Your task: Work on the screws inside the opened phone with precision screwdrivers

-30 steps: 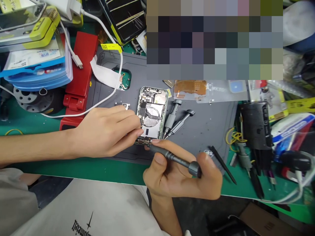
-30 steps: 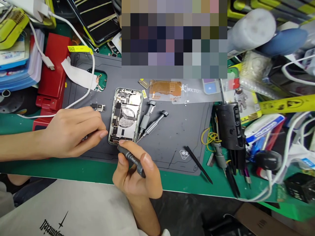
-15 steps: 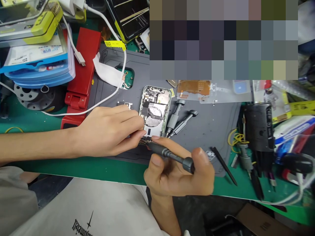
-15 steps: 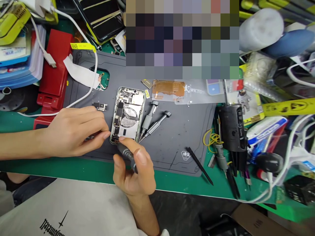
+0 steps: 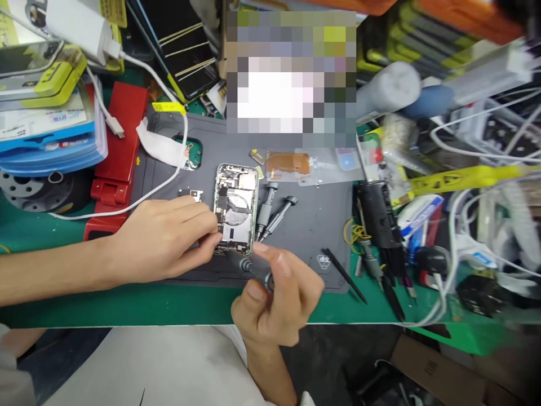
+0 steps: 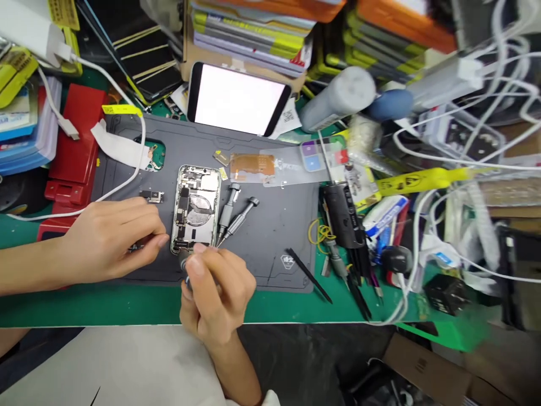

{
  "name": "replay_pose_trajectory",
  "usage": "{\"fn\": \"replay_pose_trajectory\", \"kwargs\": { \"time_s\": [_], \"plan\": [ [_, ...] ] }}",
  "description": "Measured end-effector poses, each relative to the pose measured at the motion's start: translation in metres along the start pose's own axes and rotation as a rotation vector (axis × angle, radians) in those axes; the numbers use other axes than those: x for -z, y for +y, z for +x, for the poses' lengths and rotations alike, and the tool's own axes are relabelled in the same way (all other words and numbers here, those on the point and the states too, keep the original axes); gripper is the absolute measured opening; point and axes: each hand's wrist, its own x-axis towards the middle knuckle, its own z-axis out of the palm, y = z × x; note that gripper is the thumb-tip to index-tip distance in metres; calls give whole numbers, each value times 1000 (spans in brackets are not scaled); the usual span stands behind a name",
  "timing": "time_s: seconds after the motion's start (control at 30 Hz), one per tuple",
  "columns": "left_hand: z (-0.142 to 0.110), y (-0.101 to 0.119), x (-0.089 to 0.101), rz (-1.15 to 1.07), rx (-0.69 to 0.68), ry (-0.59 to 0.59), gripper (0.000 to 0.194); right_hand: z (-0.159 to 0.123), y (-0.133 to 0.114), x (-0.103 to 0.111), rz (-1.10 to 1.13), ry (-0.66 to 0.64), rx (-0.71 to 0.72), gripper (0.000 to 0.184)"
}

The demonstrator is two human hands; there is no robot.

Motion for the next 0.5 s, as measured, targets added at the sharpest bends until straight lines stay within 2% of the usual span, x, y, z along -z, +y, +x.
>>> {"fn": "replay_pose_trajectory", "kwargs": {
  "time_s": [0.5],
  "plan": [
    [-1, -1, 3, 48, 15, -26, 25, 6, -4, -8, 88, 0, 2, 60]
  ]
}}
